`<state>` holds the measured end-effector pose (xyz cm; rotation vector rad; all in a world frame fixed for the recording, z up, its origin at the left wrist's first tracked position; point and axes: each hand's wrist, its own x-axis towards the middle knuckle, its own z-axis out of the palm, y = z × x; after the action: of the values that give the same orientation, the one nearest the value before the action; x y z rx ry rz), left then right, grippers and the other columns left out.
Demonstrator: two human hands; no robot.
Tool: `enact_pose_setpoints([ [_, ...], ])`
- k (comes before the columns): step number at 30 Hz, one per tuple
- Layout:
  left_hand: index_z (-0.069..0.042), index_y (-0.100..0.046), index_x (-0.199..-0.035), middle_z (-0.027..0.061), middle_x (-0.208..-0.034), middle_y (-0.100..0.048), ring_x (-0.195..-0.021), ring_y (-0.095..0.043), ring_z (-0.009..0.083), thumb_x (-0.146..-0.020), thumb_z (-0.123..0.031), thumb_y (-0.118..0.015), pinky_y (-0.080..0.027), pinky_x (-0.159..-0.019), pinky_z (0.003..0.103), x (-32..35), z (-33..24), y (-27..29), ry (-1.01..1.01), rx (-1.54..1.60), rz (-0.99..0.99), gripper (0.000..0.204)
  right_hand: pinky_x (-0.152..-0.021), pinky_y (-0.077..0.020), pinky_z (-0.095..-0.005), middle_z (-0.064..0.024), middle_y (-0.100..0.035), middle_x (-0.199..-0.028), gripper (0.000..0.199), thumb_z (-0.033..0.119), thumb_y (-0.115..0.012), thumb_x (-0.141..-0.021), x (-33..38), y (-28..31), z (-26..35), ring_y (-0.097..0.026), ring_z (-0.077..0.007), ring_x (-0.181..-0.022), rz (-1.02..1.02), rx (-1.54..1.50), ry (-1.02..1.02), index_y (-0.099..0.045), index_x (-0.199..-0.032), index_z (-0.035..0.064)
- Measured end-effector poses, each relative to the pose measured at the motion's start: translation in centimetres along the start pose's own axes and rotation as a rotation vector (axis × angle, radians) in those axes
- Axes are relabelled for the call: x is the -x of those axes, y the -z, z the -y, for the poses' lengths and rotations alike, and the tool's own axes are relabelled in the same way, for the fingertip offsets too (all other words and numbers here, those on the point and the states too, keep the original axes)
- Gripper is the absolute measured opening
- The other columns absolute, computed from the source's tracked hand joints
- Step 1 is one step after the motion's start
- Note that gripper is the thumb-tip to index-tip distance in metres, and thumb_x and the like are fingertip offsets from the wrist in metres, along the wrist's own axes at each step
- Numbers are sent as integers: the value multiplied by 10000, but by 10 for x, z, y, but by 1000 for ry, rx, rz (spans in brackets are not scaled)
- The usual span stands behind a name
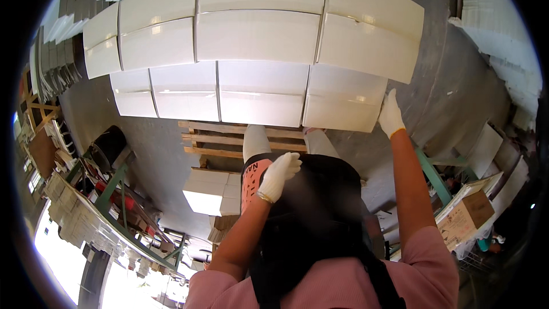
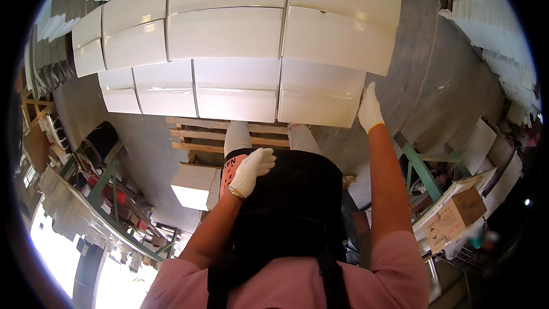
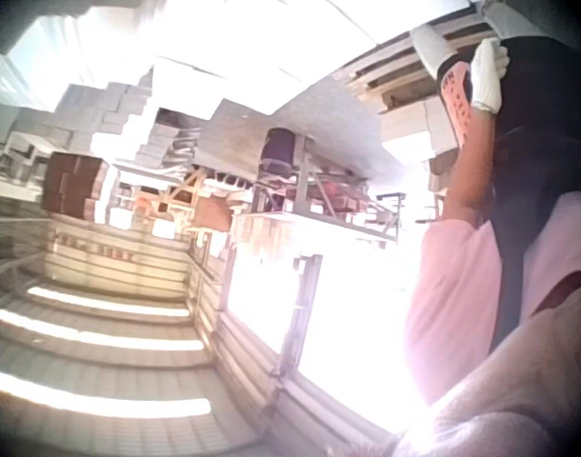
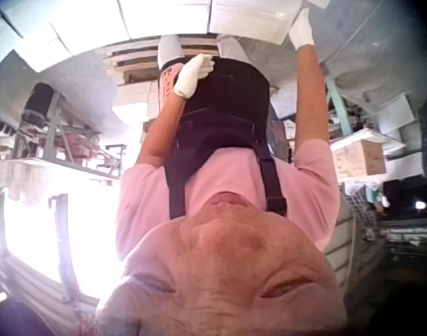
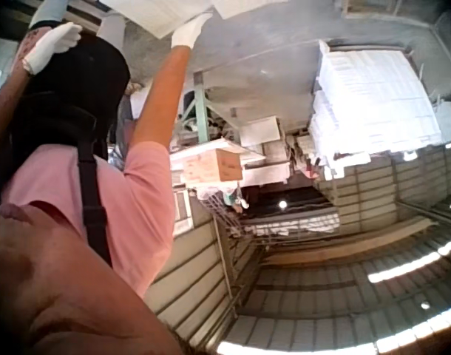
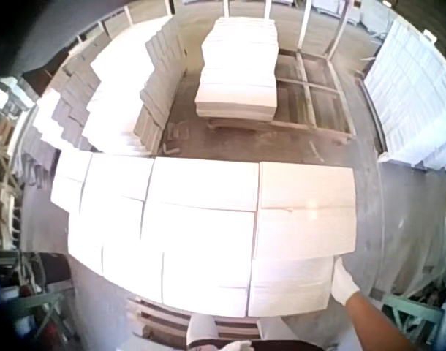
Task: The person packs small white rectangular items into clear plastic bags, places them into a cardboard box, and seals the box with tape. The person then moves the sealed box to a stack of similar boxes.
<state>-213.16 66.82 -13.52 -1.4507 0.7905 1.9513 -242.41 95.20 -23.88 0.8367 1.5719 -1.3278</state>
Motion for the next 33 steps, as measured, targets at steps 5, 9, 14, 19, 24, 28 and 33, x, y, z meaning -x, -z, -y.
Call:
enact_pose_setpoints([
  [5,-46,-687,-1262,102,-1125,-732,-997,-691,189,-1012,-415,-592,-513,-895,318,52,-23,79,-82,138,-176,455,-1082,-389,-348,-141,-416,-1554,814,716,-314,-1033,76,18,-23,-437,-252,-1401,-184,98,-110,-353,-1580,116],
  [9,-29,-665,-1280,98,-1114,-734,-945,-702,205,-1051,-407,-533,-535,-826,339,86,-15,151,-190,233,-289,461,-496,-156,-250,96,-261,-723,406,626,-479,-1035,131,34,-47,-275,-47,-583,108,76,-145,-465,-855,263],
  [14,-70,-677,-1281,104,-1131,-734,-976,-696,223,-1001,-506,-565,-524,-818,350,129,14,231,-260,247,-452,530,-483,-137,-241,143,-306,-655,371,487,-576,-1027,206,-52,-36,-253,-15,-512,-7,383,-170,-478,-749,261],
  [19,-33,-701,-1209,105,-1094,-732,-973,-690,225,-994,-453,-575,-539,-821,360,148,107,272,-262,399,-642,488,-801,-467,-332,-152,-695,-1205,632,541,-608,-976,208,-107,-8,-653,-228,-1035,139,833,72,-637,-1321,12],
  [24,4,-713,-1149,132,-1078,-727,-981,-692,213,-954,-442,-610,-552,-841,373,167,206,249,-348,495,-744,498,-878,-496,-350,-181,-711,-1195,696,532,-639,-959,193,-140,19,-669,-249,-1054,290,828,179,-594,-1390,-12],
  [28,-94,-697,-1228,86,-1092,-725,-935,-696,248,-998,-514,-574,-520,-812,400,170,282,200,-360,474,-697,495,-922,-508,-391,-157,-679,-1234,655,497,-693,-938,166,-129,33,-645,-246,-1103,282,965,151,-610,-1365,7],
  [33,-87,-686,-1246,106,-1119,-721,-972,-693,261,-992,-526,-592,-522,-822,405,176,340,155,-335,709,-672,515,-660,-420,-325,-84,-688,-976,541,509,-675,-930,143,-106,30,-600,-161,-776,281,1105,157,-686,-1186,32],
])
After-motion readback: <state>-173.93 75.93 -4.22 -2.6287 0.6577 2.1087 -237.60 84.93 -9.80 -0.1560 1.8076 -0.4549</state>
